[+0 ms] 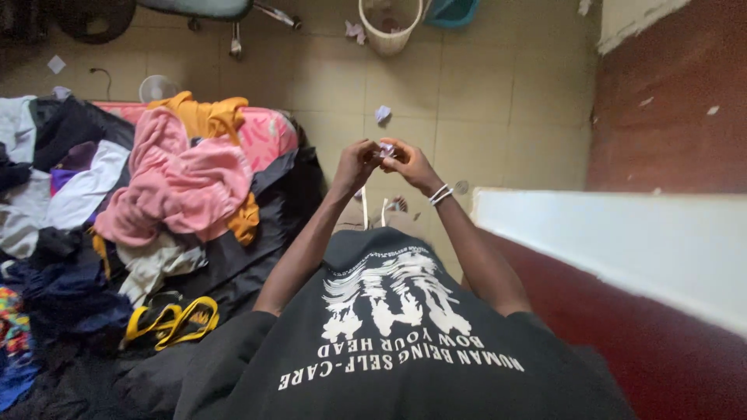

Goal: The person picks up crumpled pieces of paper and a plastic wrapper from the floor by hand and drops them into a wastebasket.

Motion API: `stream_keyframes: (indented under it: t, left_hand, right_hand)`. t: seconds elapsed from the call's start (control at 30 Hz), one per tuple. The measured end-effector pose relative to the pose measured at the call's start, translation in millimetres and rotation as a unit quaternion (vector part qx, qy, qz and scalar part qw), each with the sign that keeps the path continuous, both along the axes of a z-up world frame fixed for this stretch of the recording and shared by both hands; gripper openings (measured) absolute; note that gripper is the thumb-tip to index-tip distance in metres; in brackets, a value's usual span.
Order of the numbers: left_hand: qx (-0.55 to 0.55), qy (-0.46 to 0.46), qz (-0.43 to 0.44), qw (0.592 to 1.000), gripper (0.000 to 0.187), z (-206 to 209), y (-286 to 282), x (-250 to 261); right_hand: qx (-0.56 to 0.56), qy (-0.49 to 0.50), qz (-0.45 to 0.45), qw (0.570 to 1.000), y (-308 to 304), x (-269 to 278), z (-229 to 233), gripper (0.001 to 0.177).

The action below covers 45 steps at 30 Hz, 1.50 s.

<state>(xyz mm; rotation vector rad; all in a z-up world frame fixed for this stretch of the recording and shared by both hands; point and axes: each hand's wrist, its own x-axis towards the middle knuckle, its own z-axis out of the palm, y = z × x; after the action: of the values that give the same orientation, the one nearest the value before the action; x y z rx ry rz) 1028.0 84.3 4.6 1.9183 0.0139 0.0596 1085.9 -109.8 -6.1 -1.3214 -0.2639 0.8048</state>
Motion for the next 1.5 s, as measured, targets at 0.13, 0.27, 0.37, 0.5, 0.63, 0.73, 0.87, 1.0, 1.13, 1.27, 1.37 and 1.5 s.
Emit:
stream_keyframes:
  t: [0.13,0.27,0.37,0.5,0.63,0.73,0.87,1.0,1.13,1.27,1.37,1.5]
  left_hand:
    - [-0.09,0.057,0.014,0.994,0.006,-17.4,-7.5,63.7]
    - [-0.12,0.062,-0.006,0.991,0.024,-21.5,-4.6,124.9]
    - [-0.067,0.075,-0.021,0.995,0.022,-22.0,0.7,175.7]
    - [-0.057,0.089,-0.018,0.994,0.02,-37.6,14.1,252.6]
    - [-0.036,0.048,0.024,0.998,0.041,-75.7,30.8,329.7]
    - [-0.091,0.07,0.021,0.993,0.075,-110.8,54.3,389.3]
    - [0.031,0.125,0.035,0.991,0.08,-123.5,79.0,448.9]
    - [0.063,0.168,0.061,0.982,0.079,-136.1,95.1,508.6]
    - [0.103,0.072,0.114,0.985,0.074,-155.5,93.2,555.7]
    - [0.071,0.151,0.167,0.972,0.071,-163.1,72.3,583.4]
    - [0.075,0.132,0.207,0.966,0.069,-165.8,61.8,600.5]
    - [0.049,0.166,0.251,0.953,0.064,-162.7,46.6,606.2]
  right_hand:
    - [-0.039,0.007,-0.01,0.999,-11.7,60.9,1.3,0.04]
    - [-0.045,0.003,-0.023,0.999,-12.3,126.8,-12.7,0.031]
    - [-0.038,-0.001,-0.055,0.998,-6.9,174.4,-29.0,0.027]
    - [-0.065,-0.032,-0.076,0.994,9.8,245.5,-44.8,0.022]
    - [-0.104,-0.056,-0.136,0.984,44.8,317.8,-66.0,0.02]
    - [-0.082,-0.057,-0.151,0.984,62.0,383.4,-108.1,0.023]
    - [-0.111,-0.096,-0.16,0.976,73.3,461.0,-137.9,0.033]
    - [-0.197,-0.101,-0.174,0.96,88.7,538.7,-157.9,0.044]
    - [-0.231,-0.087,-0.137,0.959,93.3,598.1,-182.1,0.05]
    - [-0.271,-0.212,-0.038,0.938,91.8,645.6,-209.9,0.069]
    - [-0.285,-0.371,0.028,0.883,82.2,681.0,-219.6,0.084]
    - [-0.305,-0.169,0.064,0.935,75.6,713.4,-206.7,0.069]
